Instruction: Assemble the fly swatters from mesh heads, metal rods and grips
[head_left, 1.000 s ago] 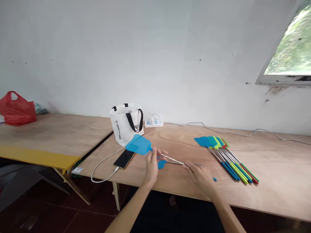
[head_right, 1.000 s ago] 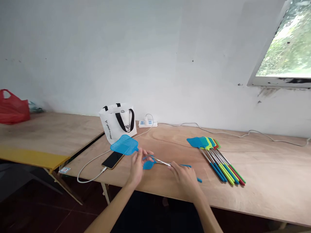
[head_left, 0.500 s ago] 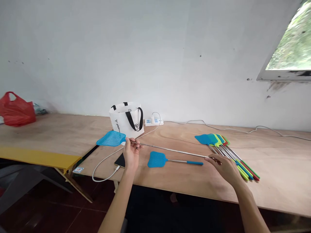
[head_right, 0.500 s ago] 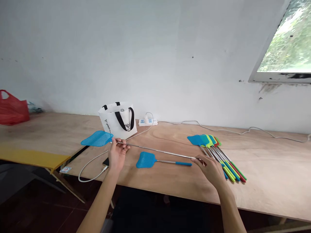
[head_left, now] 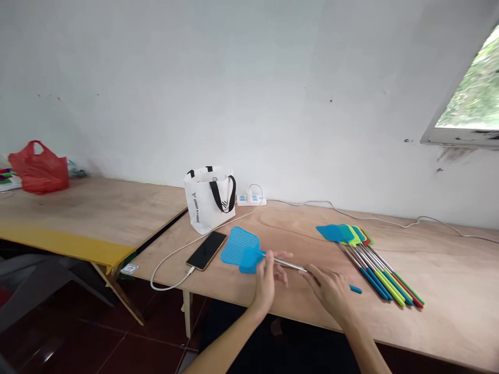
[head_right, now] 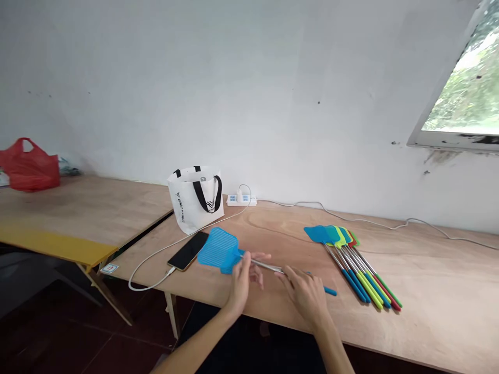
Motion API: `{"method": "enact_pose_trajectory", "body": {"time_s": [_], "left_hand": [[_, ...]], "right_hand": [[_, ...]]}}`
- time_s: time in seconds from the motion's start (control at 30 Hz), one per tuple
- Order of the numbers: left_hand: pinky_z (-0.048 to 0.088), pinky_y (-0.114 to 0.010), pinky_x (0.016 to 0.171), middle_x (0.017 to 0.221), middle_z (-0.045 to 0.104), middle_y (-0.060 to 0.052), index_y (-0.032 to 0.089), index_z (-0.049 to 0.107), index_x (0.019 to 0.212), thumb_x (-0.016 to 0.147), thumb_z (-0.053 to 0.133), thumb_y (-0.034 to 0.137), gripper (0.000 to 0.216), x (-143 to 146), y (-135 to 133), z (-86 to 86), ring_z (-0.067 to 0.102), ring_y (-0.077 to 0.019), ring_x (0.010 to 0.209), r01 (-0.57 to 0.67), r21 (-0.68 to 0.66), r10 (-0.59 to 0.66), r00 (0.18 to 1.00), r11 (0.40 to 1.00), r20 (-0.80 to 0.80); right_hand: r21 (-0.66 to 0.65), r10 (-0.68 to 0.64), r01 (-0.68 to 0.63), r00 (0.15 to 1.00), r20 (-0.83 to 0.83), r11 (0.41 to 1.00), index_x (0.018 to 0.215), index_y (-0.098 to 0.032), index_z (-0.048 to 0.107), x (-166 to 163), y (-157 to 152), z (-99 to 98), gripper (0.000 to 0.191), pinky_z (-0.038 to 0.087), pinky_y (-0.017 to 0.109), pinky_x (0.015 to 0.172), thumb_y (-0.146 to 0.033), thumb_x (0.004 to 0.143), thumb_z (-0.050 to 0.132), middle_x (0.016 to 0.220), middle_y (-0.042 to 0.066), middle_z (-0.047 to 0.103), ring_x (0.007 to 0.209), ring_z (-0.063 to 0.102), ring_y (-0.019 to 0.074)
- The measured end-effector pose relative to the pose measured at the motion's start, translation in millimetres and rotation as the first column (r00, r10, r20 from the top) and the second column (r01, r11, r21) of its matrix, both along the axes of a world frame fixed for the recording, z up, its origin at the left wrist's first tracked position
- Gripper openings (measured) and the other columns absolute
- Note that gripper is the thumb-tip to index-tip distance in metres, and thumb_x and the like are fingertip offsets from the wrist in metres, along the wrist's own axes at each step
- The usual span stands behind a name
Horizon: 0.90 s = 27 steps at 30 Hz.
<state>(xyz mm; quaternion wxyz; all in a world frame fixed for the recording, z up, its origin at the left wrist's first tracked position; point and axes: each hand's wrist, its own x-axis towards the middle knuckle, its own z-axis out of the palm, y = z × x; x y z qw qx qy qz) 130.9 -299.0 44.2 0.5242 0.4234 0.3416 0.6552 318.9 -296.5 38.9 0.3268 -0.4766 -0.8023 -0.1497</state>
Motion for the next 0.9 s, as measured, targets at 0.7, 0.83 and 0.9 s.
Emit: {"method": "enact_pose_trajectory", "body": {"time_s": [0.7,0.83,0.9], "left_hand": [[0.043,-0.024,0.046,0.089,0.078,-0.013,0.018,0.056,0.076,0.087,0.063,0.065,0.049,-61,14,38.3,0.053,-0.0095,0.043,-0.187,0.090,0.182,0.981,0.978,0.064],[0.040,-0.021,0.044,0.072,0.073,-0.006,0.018,0.052,0.073,0.083,0.070,0.064,0.050,-114,21,61.7,0.049,-0.0088,0.041,-0.392,0.158,0.372,0.917,0.906,0.142],[0.040,-0.021,0.045,0.069,0.070,-0.005,0.018,0.053,0.072,0.084,0.070,0.063,0.050,-127,18,69.9,0.051,-0.0093,0.043,-0.409,0.216,0.387,0.912,0.887,0.137]], "right_hand": [[-0.059,0.059,-0.057,0.998,0.017,0.997,0.091,-0.025,0.070,30,10,10.6,0.038,0.041,0.028,0.072,-0.042,0.106,0.039,0.083,0.005,0.074,0.081,0.067,0.0198],[0.080,-0.054,0.061,0.994,-0.091,0.995,0.094,-0.024,0.071,93,33,-7.4,0.042,0.043,0.034,0.080,-0.050,0.105,0.039,0.094,0.007,0.076,0.085,0.068,0.0223],[0.063,-0.067,0.075,0.990,-0.124,0.995,0.091,-0.024,0.071,112,39,-18.8,0.045,0.044,0.034,0.076,-0.053,0.103,0.039,0.092,0.006,0.076,0.082,0.069,0.0222]]}}
